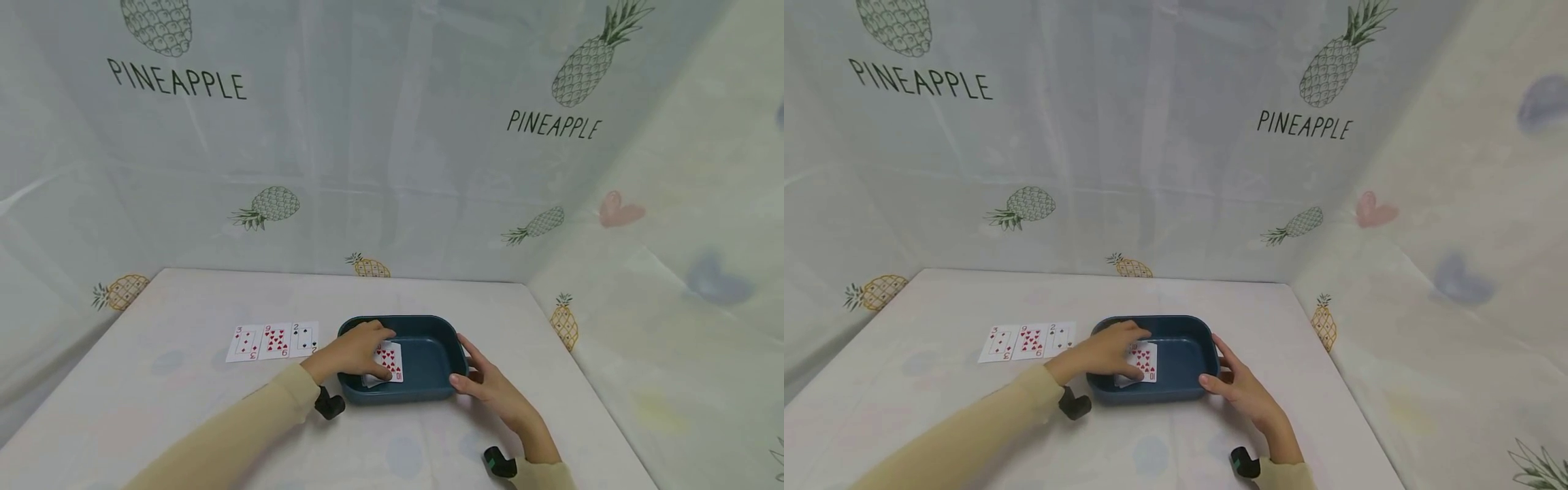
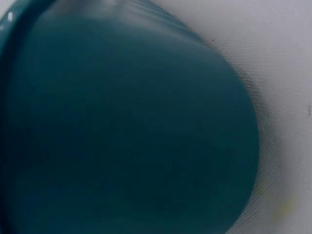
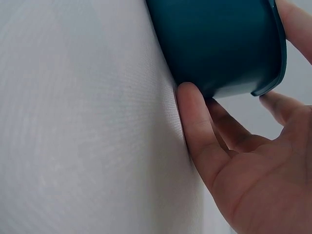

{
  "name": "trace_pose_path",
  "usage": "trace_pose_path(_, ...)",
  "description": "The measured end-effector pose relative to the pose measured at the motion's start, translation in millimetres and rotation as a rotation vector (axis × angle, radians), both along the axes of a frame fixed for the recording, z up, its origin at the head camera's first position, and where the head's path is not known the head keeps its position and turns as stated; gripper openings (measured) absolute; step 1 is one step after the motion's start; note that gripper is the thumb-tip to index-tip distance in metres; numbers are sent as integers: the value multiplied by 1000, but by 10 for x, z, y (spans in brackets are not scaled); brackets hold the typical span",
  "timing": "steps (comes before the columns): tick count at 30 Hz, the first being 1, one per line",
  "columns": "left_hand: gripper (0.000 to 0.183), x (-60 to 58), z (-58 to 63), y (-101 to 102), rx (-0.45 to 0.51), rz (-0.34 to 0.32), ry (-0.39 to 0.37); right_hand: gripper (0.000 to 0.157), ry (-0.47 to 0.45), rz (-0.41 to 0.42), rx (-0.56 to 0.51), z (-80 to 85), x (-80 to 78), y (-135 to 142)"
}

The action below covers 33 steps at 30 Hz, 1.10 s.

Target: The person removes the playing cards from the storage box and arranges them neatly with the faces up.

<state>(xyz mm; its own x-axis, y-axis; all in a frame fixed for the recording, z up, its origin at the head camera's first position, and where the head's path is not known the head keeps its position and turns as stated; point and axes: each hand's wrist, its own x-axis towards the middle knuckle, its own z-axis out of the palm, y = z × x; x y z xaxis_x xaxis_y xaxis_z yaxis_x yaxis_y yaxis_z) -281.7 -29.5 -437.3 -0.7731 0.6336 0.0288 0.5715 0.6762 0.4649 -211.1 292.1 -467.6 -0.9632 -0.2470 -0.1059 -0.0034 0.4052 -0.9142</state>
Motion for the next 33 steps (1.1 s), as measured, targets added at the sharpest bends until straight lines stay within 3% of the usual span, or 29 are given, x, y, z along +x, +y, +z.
trace_pose_path(14, 83, 33, -36, 100, -115, 30, 65, 84, 2, -32, 20, -18, 3, -15)
trace_pose_path(22, 82, -12, -100, 85, -104, 30, 66, 85, 18, -8, 16, 30, 17, -27)
trace_pose_path(33, 80, 5, -89, 86, -57, 38, 59, 85, 9, -21, 21, -8, -2, -15)
